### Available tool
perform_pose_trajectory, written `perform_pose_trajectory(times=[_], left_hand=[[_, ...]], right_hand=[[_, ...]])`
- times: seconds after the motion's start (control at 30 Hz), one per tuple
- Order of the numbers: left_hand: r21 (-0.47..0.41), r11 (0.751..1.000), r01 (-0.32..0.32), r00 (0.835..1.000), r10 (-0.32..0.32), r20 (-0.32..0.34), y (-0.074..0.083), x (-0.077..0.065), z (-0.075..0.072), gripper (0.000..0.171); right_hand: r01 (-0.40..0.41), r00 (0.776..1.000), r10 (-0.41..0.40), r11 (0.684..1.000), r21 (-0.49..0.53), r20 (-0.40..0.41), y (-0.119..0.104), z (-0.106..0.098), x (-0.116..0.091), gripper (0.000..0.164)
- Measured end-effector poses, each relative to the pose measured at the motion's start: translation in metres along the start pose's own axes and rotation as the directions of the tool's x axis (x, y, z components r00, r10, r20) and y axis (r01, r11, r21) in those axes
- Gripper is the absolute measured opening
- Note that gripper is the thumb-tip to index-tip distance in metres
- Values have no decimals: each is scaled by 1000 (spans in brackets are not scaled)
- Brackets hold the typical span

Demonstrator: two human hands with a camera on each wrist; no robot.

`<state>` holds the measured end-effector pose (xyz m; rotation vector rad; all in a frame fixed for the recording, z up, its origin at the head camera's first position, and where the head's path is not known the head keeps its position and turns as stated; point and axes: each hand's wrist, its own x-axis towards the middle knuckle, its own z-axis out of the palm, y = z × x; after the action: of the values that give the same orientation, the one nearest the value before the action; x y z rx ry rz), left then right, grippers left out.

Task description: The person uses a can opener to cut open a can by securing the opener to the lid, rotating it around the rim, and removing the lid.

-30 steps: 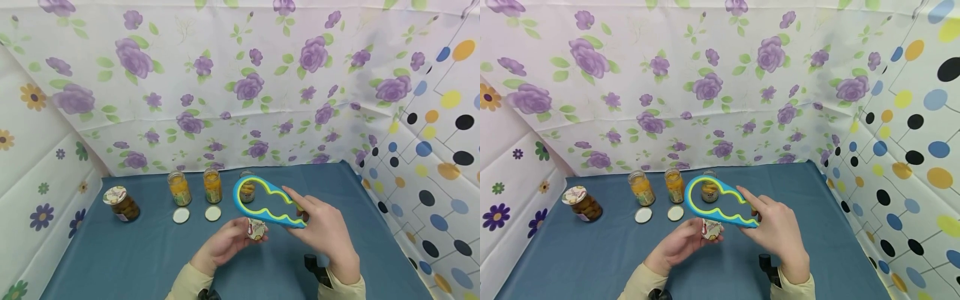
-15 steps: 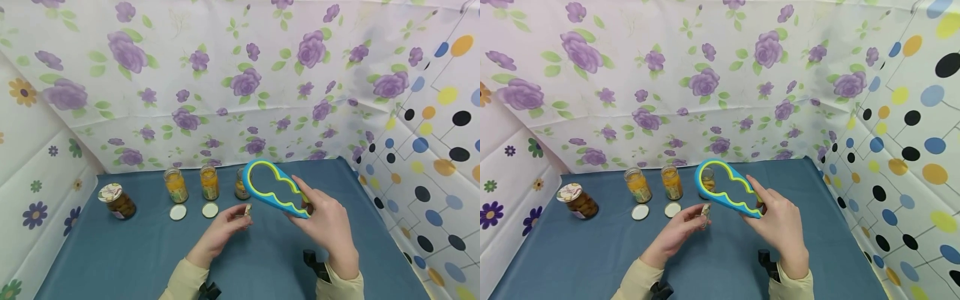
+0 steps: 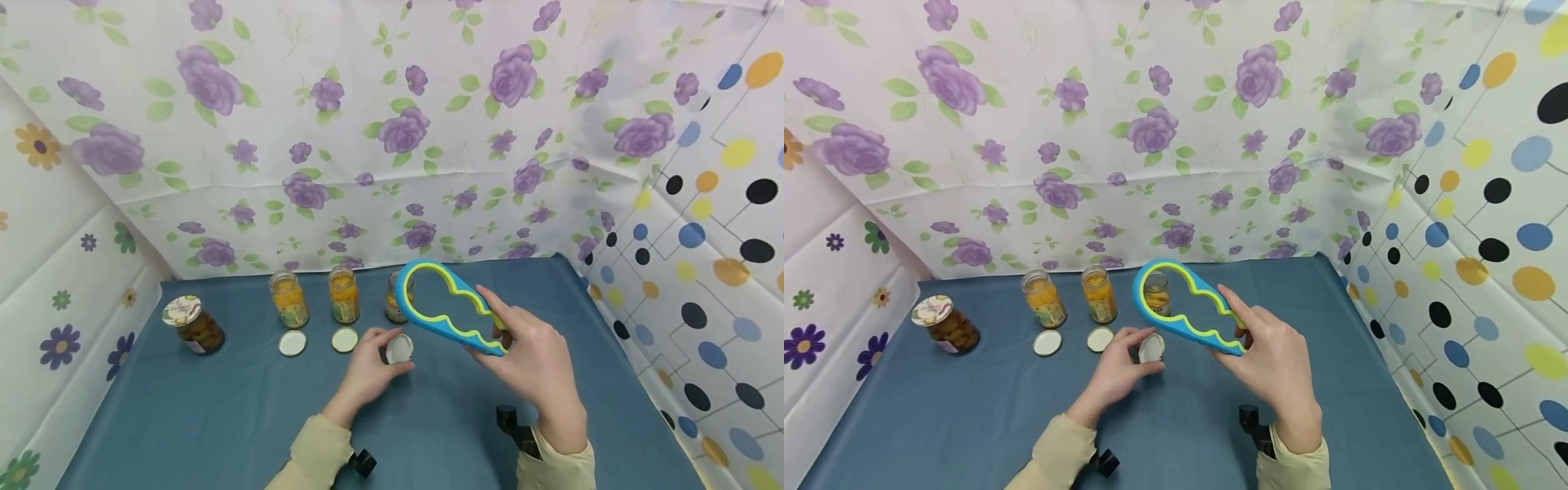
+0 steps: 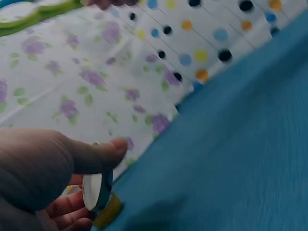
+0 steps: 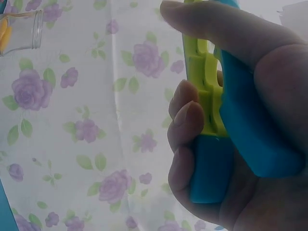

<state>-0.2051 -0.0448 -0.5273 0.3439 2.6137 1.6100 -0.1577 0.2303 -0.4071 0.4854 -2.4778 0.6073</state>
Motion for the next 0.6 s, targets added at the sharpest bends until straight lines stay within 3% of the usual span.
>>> perform_pose_trajectory(times=[0.13,0.37,0.6], left_hand=[[95,995,6,1000,-4,-18,-8,9,7,69],[143,988,59,997,-51,-63,-16,19,15,67],[192,980,47,996,-32,-81,-22,28,25,67]], right_hand=[[18,1000,-18,1000,-1,12,1,0,0,88],[29,999,-29,1000,0,25,2,-1,0,89],[29,998,-29,1000,-11,55,2,-1,0,88]])
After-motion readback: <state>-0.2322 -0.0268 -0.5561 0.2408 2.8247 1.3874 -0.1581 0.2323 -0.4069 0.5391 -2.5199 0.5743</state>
